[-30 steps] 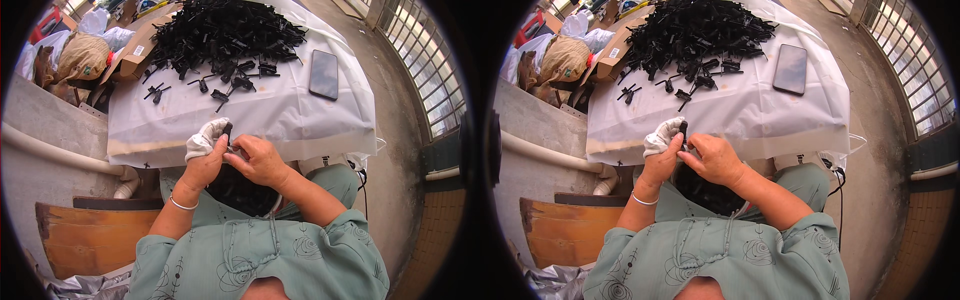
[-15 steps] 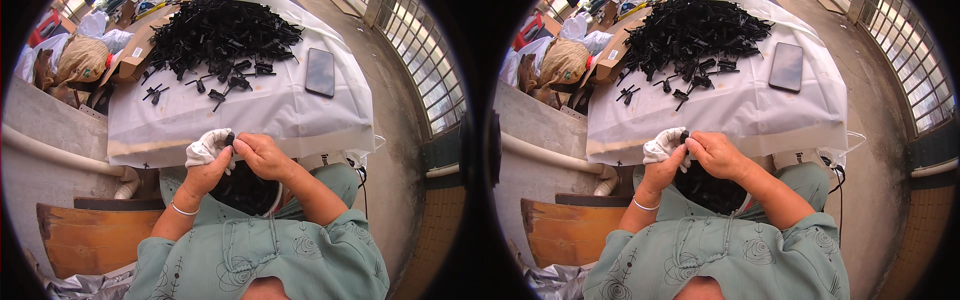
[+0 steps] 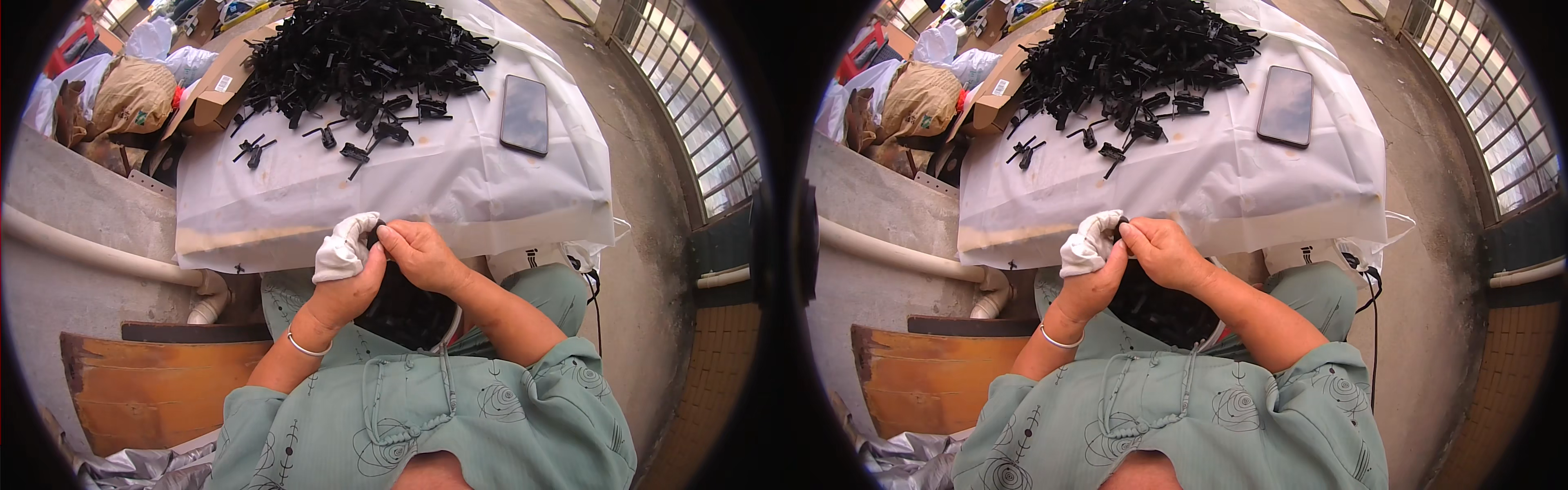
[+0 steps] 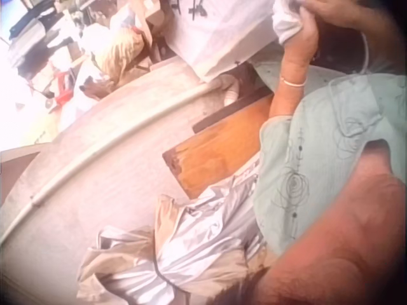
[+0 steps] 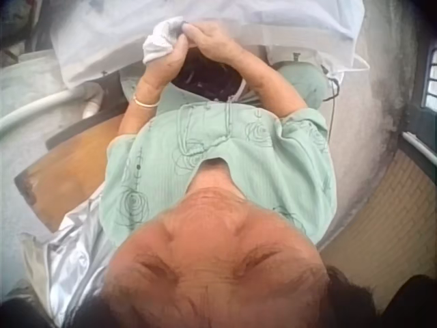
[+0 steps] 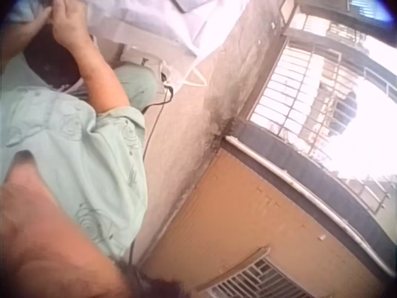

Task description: Manually assembling small black plastic components at a workbench.

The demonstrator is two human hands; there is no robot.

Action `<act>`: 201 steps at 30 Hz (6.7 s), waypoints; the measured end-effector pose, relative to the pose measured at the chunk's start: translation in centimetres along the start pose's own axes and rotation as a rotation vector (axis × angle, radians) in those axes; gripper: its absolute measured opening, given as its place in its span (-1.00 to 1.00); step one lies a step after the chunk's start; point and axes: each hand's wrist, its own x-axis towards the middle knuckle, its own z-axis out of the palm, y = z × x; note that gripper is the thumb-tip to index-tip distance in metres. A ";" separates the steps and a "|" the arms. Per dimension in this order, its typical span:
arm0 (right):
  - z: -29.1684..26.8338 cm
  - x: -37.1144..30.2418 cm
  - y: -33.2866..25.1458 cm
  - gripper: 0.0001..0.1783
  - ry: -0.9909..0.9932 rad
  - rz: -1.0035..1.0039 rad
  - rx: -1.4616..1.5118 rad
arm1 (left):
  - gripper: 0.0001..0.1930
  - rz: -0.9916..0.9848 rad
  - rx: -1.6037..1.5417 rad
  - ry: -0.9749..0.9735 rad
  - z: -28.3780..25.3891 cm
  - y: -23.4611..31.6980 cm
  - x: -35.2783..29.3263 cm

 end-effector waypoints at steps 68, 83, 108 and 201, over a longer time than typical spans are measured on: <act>-1.0 0.3 -2.9 -0.89 0.292 -0.098 -0.528 | -0.70 -0.069 0.197 -0.147 -2.2 -0.2 6.3; -0.6 -0.9 -3.6 -0.80 0.258 -0.270 -0.375 | -0.67 -0.377 -0.393 -0.302 -1.7 3.5 1.5; -2.0 -0.1 -2.1 -0.78 0.041 -0.099 -0.229 | -0.68 -0.084 -0.213 -0.077 -0.1 1.1 1.6; -1.0 -0.1 -0.3 -0.74 0.119 -0.068 -0.225 | -0.73 0.202 0.422 -0.064 0.3 1.0 1.7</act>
